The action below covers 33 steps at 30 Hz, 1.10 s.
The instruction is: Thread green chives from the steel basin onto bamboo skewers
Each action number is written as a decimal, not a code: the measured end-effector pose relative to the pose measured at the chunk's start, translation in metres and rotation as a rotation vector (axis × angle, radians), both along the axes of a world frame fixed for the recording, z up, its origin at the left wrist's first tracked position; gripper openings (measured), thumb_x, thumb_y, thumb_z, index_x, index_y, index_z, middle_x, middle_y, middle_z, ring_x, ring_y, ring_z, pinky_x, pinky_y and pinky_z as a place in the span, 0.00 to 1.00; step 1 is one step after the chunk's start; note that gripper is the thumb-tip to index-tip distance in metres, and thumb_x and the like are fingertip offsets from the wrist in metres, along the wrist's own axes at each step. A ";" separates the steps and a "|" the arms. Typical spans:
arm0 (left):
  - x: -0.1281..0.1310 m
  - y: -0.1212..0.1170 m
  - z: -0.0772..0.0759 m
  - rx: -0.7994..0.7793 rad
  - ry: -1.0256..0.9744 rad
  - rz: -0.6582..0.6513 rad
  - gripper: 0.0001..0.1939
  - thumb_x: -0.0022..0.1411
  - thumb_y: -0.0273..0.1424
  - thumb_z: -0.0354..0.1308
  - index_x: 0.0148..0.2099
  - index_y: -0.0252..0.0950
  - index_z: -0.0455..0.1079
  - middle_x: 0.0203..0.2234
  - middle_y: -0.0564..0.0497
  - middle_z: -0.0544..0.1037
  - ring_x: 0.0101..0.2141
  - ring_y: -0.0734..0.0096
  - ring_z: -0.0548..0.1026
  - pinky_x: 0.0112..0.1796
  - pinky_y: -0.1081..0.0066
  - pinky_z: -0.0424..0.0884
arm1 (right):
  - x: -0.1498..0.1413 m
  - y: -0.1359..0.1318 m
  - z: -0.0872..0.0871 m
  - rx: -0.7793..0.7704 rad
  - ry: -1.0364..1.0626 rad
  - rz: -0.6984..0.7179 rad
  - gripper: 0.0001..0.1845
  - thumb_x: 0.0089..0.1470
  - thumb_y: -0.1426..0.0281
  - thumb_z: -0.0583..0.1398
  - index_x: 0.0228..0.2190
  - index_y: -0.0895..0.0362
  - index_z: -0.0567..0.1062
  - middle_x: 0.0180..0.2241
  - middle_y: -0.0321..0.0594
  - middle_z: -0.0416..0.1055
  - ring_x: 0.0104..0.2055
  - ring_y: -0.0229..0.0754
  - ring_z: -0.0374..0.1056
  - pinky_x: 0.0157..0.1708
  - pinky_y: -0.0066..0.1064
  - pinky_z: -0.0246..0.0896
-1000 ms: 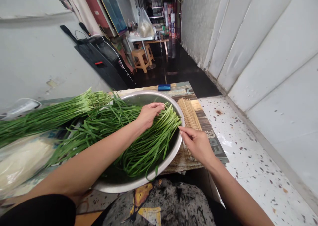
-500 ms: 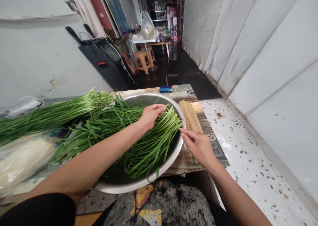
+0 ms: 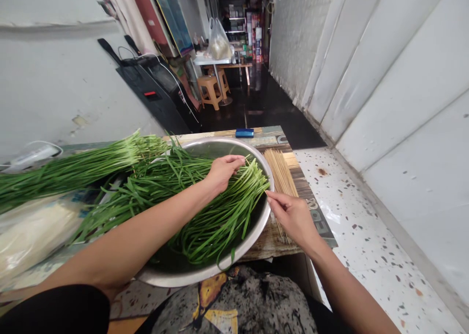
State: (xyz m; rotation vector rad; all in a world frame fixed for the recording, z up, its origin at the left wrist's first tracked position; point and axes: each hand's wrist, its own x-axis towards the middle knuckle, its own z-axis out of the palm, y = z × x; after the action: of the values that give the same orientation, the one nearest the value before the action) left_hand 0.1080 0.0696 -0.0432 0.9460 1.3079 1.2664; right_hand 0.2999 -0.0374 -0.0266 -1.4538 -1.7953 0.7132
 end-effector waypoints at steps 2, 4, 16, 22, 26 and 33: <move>0.000 0.000 -0.001 -0.004 0.002 0.004 0.09 0.44 0.29 0.63 0.32 0.32 0.76 0.26 0.50 0.77 0.26 0.76 0.68 0.36 0.71 0.64 | 0.000 0.000 0.000 -0.002 -0.006 0.001 0.15 0.54 0.64 0.57 0.41 0.52 0.78 0.38 0.35 0.77 0.38 0.41 0.74 0.37 0.30 0.72; 0.000 0.001 -0.001 -0.008 0.007 0.009 0.09 0.44 0.29 0.63 0.32 0.33 0.76 0.26 0.50 0.77 0.26 0.75 0.68 0.36 0.71 0.64 | 0.000 0.000 0.000 -0.004 -0.014 -0.001 0.15 0.54 0.64 0.57 0.40 0.52 0.78 0.38 0.35 0.77 0.39 0.41 0.74 0.37 0.30 0.71; 0.001 -0.002 0.003 0.004 0.006 0.017 0.07 0.44 0.28 0.64 0.30 0.33 0.76 0.27 0.49 0.78 0.29 0.73 0.71 0.39 0.69 0.66 | 0.000 0.000 0.001 0.001 -0.010 -0.001 0.15 0.54 0.63 0.57 0.41 0.53 0.78 0.38 0.36 0.77 0.38 0.41 0.74 0.38 0.32 0.71; 0.001 -0.004 0.007 -0.011 -0.019 0.013 0.06 0.45 0.26 0.64 0.30 0.33 0.77 0.28 0.48 0.79 0.30 0.72 0.72 0.40 0.68 0.67 | 0.001 -0.002 0.000 -0.009 -0.024 -0.004 0.15 0.54 0.63 0.57 0.40 0.53 0.79 0.38 0.36 0.77 0.38 0.42 0.74 0.38 0.32 0.71; 0.001 -0.004 0.009 -0.013 -0.026 0.002 0.06 0.46 0.26 0.65 0.31 0.33 0.77 0.29 0.47 0.79 0.30 0.71 0.73 0.41 0.67 0.68 | 0.002 0.000 -0.002 -0.023 -0.048 -0.013 0.16 0.54 0.61 0.56 0.40 0.52 0.78 0.39 0.35 0.77 0.40 0.42 0.74 0.39 0.32 0.70; 0.006 -0.005 0.001 0.098 0.062 -0.032 0.08 0.48 0.26 0.63 0.34 0.31 0.78 0.30 0.46 0.80 0.32 0.71 0.75 0.41 0.70 0.69 | 0.014 0.003 -0.010 0.105 -0.180 -0.113 0.17 0.48 0.52 0.58 0.35 0.45 0.80 0.32 0.38 0.78 0.31 0.47 0.75 0.26 0.34 0.69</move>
State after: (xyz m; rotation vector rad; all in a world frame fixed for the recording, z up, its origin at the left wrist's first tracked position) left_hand 0.1138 0.0650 -0.0426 1.0787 1.2820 1.2954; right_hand 0.3135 -0.0348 -0.0363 -1.5764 -1.8379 0.4360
